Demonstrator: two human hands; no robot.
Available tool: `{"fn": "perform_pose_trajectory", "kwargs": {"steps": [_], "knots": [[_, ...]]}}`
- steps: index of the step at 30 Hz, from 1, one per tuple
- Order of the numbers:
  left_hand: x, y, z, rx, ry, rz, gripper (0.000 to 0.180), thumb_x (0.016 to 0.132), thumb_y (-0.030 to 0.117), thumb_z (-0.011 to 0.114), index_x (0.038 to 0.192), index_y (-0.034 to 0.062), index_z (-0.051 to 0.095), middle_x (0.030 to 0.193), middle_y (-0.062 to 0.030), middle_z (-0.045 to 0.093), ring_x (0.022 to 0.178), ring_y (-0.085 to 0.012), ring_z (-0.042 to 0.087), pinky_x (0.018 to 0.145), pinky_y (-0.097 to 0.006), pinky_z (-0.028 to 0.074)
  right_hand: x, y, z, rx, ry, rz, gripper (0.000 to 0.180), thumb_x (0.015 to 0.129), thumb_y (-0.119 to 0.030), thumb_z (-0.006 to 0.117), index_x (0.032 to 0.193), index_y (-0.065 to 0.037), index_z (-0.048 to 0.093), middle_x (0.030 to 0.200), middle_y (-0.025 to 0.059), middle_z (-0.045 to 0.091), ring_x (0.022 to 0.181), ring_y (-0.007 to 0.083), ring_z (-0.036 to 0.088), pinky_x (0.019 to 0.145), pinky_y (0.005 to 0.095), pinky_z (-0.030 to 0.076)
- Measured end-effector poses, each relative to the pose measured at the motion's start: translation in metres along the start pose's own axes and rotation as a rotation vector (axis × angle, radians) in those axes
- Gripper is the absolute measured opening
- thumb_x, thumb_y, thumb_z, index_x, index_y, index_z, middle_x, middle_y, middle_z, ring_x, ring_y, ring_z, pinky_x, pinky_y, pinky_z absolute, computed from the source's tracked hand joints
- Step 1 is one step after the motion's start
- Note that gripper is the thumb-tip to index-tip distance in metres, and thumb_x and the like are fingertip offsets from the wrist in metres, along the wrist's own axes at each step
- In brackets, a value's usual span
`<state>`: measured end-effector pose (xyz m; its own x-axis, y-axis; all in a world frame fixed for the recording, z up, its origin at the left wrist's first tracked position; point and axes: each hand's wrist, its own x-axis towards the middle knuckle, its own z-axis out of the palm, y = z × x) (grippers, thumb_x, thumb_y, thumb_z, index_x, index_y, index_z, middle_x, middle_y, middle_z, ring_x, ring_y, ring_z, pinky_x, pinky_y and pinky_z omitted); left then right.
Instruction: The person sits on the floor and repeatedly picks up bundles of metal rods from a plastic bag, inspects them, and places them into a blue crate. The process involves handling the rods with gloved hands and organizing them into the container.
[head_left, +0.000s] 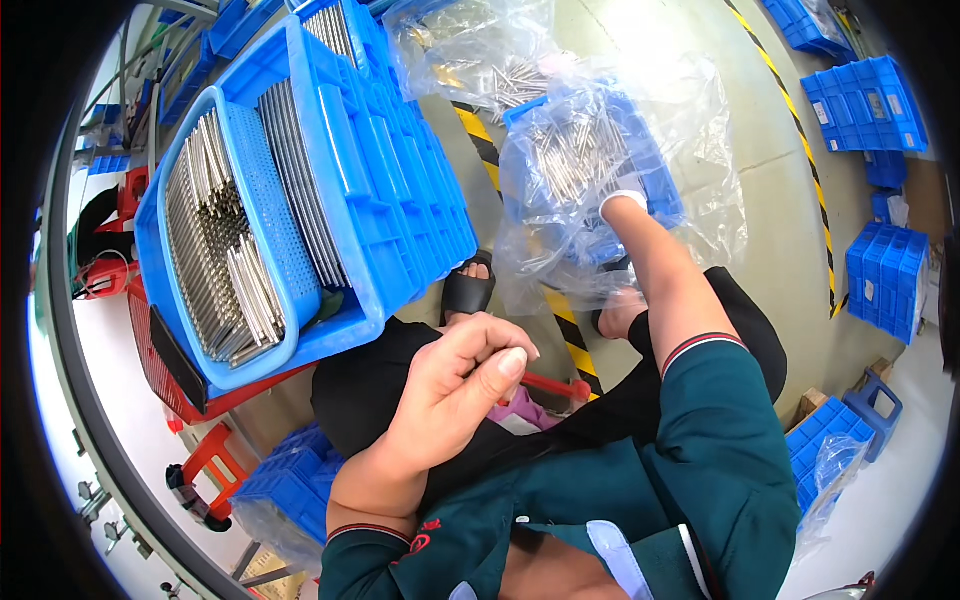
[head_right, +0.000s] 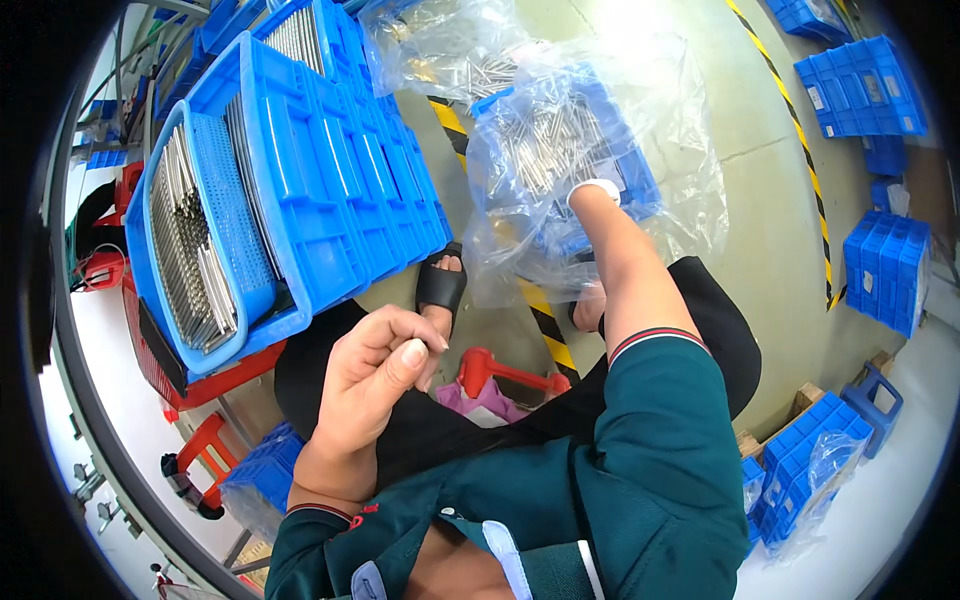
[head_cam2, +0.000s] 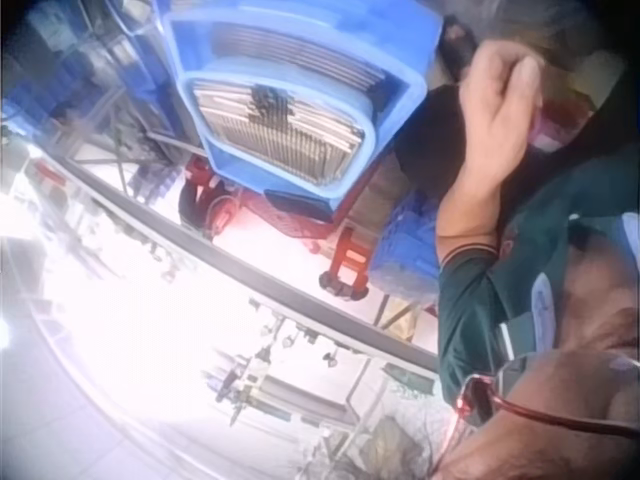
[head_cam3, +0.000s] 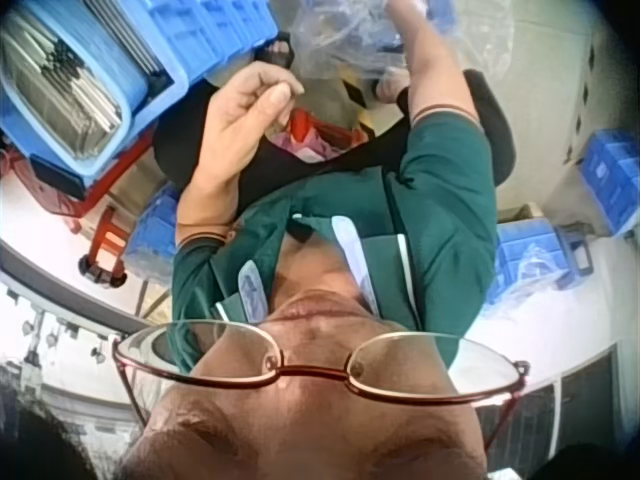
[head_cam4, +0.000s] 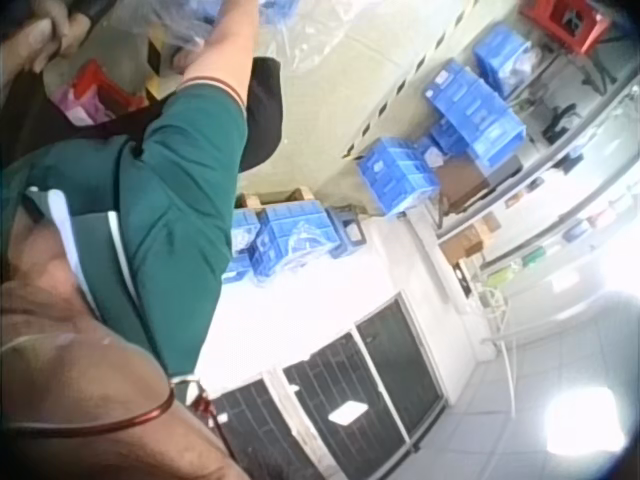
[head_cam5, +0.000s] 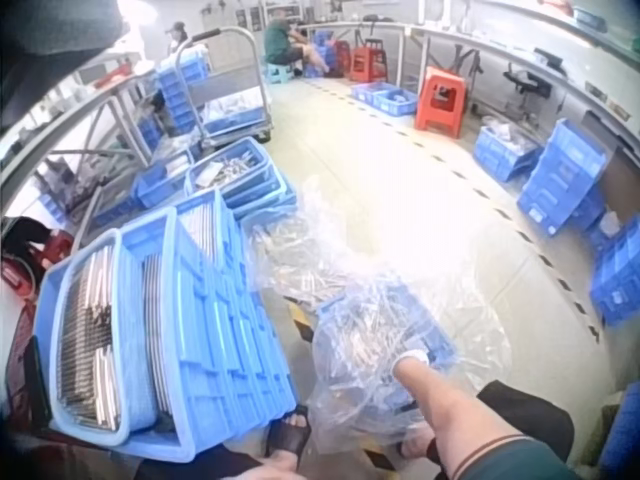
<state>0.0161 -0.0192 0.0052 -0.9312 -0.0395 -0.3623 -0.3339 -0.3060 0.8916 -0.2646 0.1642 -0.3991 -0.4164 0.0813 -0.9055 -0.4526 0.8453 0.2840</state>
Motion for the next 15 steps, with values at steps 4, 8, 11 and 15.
{"fn": "perform_pose_trajectory", "kwargs": {"steps": [4, 8, 11, 15], "knots": [[-0.001, 0.000, 0.001, -0.003, 0.009, -0.003, 0.017, 0.095, 0.014, 0.052, 0.099, -0.0019, 0.056, 0.072, 0.0005, 0.051, 0.065, -0.0050, 0.044, 0.058, -0.021, 0.037, -0.039, -0.006, -0.007, 0.078, 0.109, 0.025, 0.029, 0.082, -0.023, 0.059, 0.109, -0.016, 0.068, 0.112, 0.0030, 0.066, 0.098, 0.0216, 0.065, 0.074, 0.0442, 0.051], [0.000, 0.001, 0.001, 0.000, 0.002, -0.005, 0.016, 0.095, 0.013, 0.052, 0.099, -0.0018, 0.056, 0.072, 0.0004, 0.051, 0.065, -0.0050, 0.044, 0.058, -0.021, 0.037, -0.042, -0.006, -0.005, 0.095, 0.108, -0.012, 0.029, 0.085, -0.019, 0.056, 0.110, -0.010, 0.068, 0.112, 0.0093, 0.065, 0.102, 0.0282, 0.064, 0.081, 0.0441, 0.051], [0.001, 0.001, 0.002, -0.001, -0.002, -0.004, 0.016, 0.095, 0.013, 0.052, 0.099, -0.0018, 0.056, 0.072, 0.0003, 0.051, 0.065, -0.0050, 0.044, 0.058, -0.021, 0.037, -0.036, -0.008, 0.006, 0.040, 0.159, -0.061, 0.029, 0.085, -0.018, 0.056, 0.110, -0.011, 0.068, 0.113, 0.0093, 0.065, 0.102, 0.0281, 0.064, 0.079, 0.0448, 0.052], [0.002, 0.003, 0.007, 0.001, 0.031, -0.016, 0.020, 0.095, 0.017, 0.053, 0.094, -0.0024, 0.056, 0.070, -0.0013, 0.048, 0.063, -0.0070, 0.042, 0.058, -0.022, 0.034, -0.036, -0.011, 0.017, 0.040, 0.202, -0.078, 0.029, 0.085, -0.017, 0.056, 0.111, -0.011, 0.067, 0.115, 0.0099, 0.064, 0.104, 0.0274, 0.063, 0.078, 0.0446, 0.052]]}}
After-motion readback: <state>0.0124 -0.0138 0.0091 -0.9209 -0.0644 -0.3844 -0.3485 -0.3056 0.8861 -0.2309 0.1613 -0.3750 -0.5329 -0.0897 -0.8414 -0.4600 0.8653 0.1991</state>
